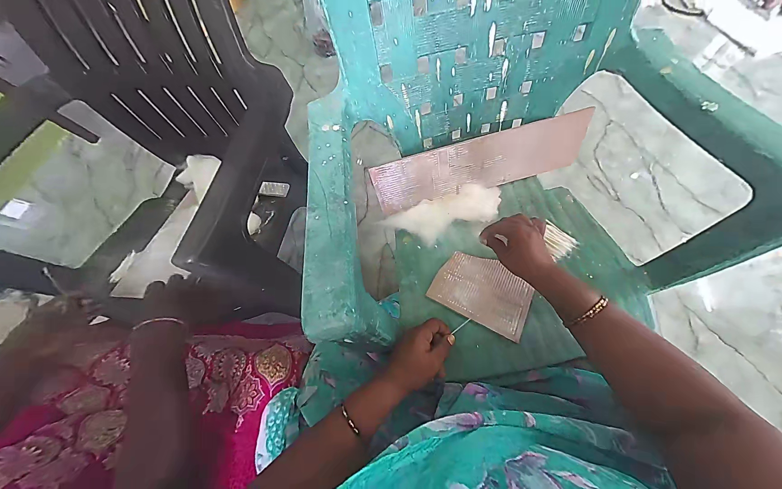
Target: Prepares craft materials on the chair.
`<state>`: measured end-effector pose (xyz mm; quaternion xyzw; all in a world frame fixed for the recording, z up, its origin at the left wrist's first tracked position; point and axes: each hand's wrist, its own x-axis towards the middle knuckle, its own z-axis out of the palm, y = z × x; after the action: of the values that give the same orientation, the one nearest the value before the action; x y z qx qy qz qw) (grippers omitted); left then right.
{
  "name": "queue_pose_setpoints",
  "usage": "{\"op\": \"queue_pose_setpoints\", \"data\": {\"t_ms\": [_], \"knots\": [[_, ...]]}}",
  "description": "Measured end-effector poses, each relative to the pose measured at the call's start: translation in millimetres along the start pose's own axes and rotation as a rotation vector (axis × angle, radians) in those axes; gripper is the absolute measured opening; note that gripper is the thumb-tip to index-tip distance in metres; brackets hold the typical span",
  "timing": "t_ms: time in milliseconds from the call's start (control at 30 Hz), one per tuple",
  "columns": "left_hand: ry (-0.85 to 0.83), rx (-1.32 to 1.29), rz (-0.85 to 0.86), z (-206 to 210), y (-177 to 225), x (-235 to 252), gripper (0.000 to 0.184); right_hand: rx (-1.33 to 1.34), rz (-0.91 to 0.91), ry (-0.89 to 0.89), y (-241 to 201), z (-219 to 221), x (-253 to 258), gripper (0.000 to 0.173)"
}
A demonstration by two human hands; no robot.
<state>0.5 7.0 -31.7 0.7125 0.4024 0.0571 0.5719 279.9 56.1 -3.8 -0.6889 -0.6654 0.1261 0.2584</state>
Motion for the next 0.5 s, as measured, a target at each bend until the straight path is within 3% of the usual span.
{"op": "queue_pose_setpoints", "data": {"t_ms": [167,333,500], "knots": [[-0.006,0.010,-0.005,0,3,0,0.030,0.307,0.238,0.088,-6,-12,11,0.021],[-0.013,0.001,0.002,-2,1,0,0.030,0.584,0.451,0.063,-8,0,37,0.017],[-0.027,0.014,0.000,-2,0,3,0.030,0.191,0.462,0.042,4,12,63,0.028]]}}
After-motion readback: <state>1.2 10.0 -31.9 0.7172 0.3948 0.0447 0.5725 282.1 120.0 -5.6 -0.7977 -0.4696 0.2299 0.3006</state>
